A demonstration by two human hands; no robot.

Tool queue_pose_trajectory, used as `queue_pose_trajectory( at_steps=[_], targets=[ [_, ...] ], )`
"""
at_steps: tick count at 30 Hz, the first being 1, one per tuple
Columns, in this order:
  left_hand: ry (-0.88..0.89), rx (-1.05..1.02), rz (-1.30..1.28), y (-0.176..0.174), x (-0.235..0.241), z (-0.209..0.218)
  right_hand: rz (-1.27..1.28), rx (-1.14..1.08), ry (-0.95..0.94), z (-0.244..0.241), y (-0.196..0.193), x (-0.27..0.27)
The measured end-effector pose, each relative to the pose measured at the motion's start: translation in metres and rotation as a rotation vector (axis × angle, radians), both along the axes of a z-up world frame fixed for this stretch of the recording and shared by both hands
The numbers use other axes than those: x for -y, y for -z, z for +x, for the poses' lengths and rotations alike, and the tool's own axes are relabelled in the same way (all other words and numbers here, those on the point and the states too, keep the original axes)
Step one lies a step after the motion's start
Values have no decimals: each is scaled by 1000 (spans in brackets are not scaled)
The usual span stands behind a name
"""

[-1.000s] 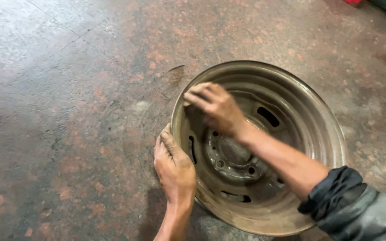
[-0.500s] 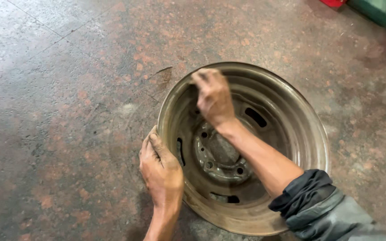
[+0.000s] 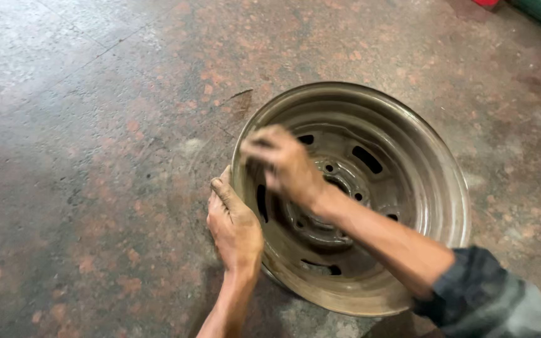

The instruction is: The person scrubs the inner surface of a metal wheel rim using a small abrasive pad. They rotate the rim by hand to access different sections and continue scrubbing the interior and rim edge throughout the clip.

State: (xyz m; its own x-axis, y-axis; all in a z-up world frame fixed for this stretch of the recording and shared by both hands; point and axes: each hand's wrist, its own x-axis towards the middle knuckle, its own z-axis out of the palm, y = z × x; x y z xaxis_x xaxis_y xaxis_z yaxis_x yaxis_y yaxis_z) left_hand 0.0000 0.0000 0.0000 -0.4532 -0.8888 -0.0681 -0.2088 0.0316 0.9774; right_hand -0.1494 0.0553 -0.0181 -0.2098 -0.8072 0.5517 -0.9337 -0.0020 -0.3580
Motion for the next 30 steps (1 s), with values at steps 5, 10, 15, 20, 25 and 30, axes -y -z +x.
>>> queue_pose_trajectory(
  at_steps=[5, 10, 15, 20, 25, 30],
  targets=[
    [31, -69, 92, -4, 0, 4, 187, -19, -225, 25, -26, -30],
    [11, -126, 112, -3, -1, 5, 28, -20, 50, 34, -22, -4],
    [20, -138, 214, 10, 1, 5, 407, 233, -231, 76, -55, -82],
    [179, -270, 337, 27, 11, 10, 354, 682, 126, 76, -64, -105],
    [260, -403, 402, 30, 11, 20, 376, 994, 293, 80, -44, -55],
    [241, -385, 363, 29, 4, 22, 418, 1064, 278, 95, -21, -55]
  ],
)
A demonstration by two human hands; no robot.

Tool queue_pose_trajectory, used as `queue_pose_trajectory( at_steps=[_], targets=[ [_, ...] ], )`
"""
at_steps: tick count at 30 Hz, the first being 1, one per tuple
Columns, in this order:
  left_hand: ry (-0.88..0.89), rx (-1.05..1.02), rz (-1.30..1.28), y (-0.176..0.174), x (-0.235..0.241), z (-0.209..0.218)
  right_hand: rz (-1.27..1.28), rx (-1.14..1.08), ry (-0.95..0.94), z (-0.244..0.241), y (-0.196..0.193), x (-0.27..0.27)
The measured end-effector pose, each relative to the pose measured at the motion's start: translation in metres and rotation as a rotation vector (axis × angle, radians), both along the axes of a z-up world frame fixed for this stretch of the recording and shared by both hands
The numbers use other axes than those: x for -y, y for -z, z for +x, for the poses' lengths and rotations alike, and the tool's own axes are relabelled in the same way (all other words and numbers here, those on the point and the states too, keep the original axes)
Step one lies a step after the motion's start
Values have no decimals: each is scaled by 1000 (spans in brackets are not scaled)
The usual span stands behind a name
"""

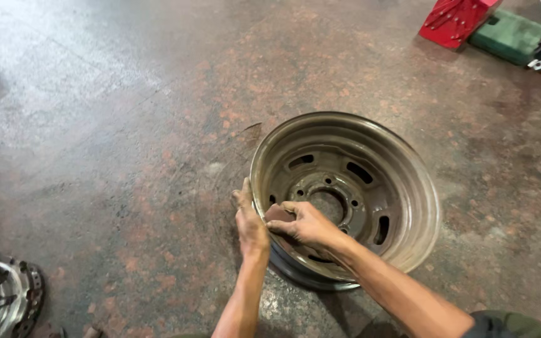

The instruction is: The person scrubs the inner surface of a metal wheel rim using a small abrasive pad. They rotate the rim by hand to access different sections and continue scrubbing the interior and rim edge throughout the clip.

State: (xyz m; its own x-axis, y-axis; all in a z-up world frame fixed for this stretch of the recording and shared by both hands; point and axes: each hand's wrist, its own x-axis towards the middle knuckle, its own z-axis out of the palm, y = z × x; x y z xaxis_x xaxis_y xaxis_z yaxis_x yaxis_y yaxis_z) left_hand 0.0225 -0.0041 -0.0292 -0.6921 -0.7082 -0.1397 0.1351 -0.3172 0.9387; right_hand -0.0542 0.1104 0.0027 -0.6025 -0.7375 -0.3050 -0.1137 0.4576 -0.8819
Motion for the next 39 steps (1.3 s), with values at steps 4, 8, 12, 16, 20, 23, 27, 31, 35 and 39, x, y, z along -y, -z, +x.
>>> queue_pose_trajectory(
  at_steps=[4, 8, 12, 16, 20, 23, 27, 31, 35, 39],
  targets=[
    [-92, 50, -77, -2, -8, -4, -214, 47, -4, -12, 19, 20],
    [-130, 13, -108, -7, -6, -5, -197, -6, 209, -22, 28, 59],
    [-126, 125, -81, -9, -6, -5, -136, -184, 57, -13, 41, 34],
    [-221, 47, -47, -5, 0, -11, -250, -197, -36, -14, 47, 17],
    [-232, 91, -117, -5, -2, -12, -128, -187, 456, -46, 43, 93],
    [-233, 100, -183, -9, 1, -9, -201, -287, 550, -47, 39, 104],
    [-246, 159, -314, -8, 2, -10, -202, -428, -190, -27, 34, 16],
    [-144, 168, -217, -5, 6, -8, -134, -345, -98, -32, 38, 24],
    [-31, 77, -192, -9, 12, 3, -143, -230, 433, -42, 36, 98],
    [67, 82, -147, -10, 18, 8, -430, -406, -136, -20, 24, 35]
  ],
)
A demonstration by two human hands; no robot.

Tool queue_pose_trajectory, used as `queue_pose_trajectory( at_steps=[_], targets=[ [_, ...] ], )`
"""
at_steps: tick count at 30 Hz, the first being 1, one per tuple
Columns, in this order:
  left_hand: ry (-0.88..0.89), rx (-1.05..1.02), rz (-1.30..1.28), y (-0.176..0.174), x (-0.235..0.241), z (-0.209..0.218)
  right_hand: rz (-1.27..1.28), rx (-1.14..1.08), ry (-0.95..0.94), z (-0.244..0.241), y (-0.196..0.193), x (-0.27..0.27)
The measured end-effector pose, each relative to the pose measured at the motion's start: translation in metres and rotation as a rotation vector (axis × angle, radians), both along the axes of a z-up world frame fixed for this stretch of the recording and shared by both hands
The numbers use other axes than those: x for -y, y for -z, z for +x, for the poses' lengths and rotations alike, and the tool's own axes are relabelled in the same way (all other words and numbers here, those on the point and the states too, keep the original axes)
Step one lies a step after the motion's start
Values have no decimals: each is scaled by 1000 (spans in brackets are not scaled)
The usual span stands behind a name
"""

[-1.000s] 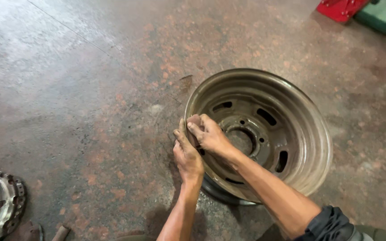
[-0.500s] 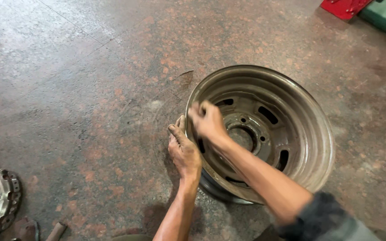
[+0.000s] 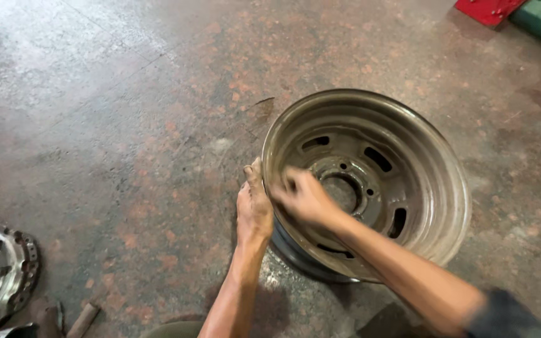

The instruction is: The person scrubs the inner surface of a metal wheel rim using a small abrasive pad. They rotate the rim by hand to access different sections and continue scrubbing the interior and rim edge throughout the clip.

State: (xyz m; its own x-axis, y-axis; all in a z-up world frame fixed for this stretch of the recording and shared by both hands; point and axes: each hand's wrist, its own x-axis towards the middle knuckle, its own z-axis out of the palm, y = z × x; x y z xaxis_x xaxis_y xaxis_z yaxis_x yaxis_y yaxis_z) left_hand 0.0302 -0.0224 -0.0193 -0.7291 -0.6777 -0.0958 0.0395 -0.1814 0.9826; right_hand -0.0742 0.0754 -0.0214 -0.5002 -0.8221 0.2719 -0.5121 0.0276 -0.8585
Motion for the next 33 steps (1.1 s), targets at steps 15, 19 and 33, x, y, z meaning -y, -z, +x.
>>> queue_pose_trajectory(
  at_steps=[15, 19, 33],
  targets=[
    [226, 373, -181, -36, -6, 57, 347, 8, -63, 22, -24, -80],
    [192, 581, -212, -44, -19, 58, 586, 20, -150, 13, -32, -78],
    [156, 541, -199, -12, 7, 39, 392, 68, -92, 19, -21, -69]
  ],
)
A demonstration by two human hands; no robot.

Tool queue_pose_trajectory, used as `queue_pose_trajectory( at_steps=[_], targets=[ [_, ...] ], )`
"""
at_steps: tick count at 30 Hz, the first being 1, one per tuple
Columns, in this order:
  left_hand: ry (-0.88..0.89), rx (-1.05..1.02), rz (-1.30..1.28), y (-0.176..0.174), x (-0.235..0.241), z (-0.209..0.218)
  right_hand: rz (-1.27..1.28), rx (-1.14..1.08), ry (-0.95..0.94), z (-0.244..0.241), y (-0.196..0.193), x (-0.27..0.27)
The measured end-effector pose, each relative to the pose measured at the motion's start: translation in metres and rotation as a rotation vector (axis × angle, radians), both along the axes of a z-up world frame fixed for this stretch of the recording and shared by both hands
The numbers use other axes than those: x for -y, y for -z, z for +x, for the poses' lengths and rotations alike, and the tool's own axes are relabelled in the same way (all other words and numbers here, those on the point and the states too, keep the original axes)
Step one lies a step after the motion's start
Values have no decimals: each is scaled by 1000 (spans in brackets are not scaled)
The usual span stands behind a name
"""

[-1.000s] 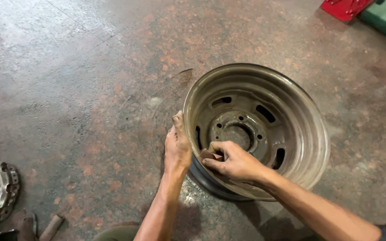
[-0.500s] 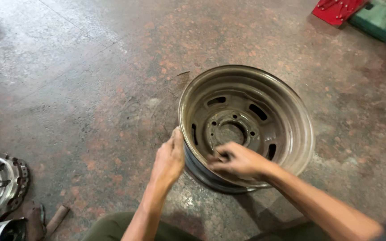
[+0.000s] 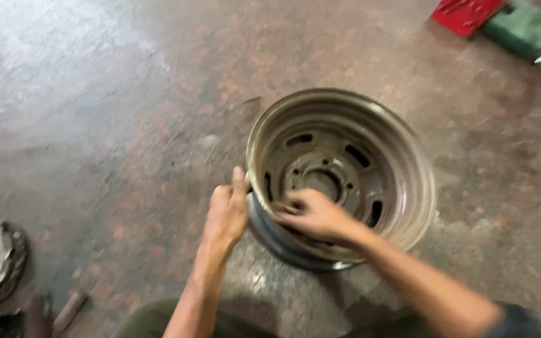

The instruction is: The person scrubs the inner surface of a metal wheel rim using a small abrasive pad. They rotate the rim by hand to access different sections and continue scrubbing the interior and rim edge throughout the clip.

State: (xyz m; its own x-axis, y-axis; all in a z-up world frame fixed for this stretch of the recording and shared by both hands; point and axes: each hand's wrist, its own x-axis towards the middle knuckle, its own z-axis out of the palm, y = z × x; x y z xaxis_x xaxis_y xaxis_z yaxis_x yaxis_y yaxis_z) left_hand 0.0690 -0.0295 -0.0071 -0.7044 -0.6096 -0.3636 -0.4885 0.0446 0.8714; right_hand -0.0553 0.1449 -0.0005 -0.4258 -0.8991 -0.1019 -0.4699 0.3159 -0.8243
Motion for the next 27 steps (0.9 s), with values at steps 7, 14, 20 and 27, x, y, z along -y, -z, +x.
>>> queue_pose_trajectory(
  at_steps=[7, 14, 20, 27],
  targets=[
    [45, -305, -81, 8, -3, 11, -105, -156, 589, -21, 24, 104],
    [-29, -130, -88, -24, 4, 3, -44, 5, 46, -13, 14, 30],
    [6, -105, -78, -23, 2, 8, -168, 77, 482, -29, 32, 105],
    [33, 50, 29, -5, 13, -6, -16, -44, 114, -8, 10, 26]
  ],
)
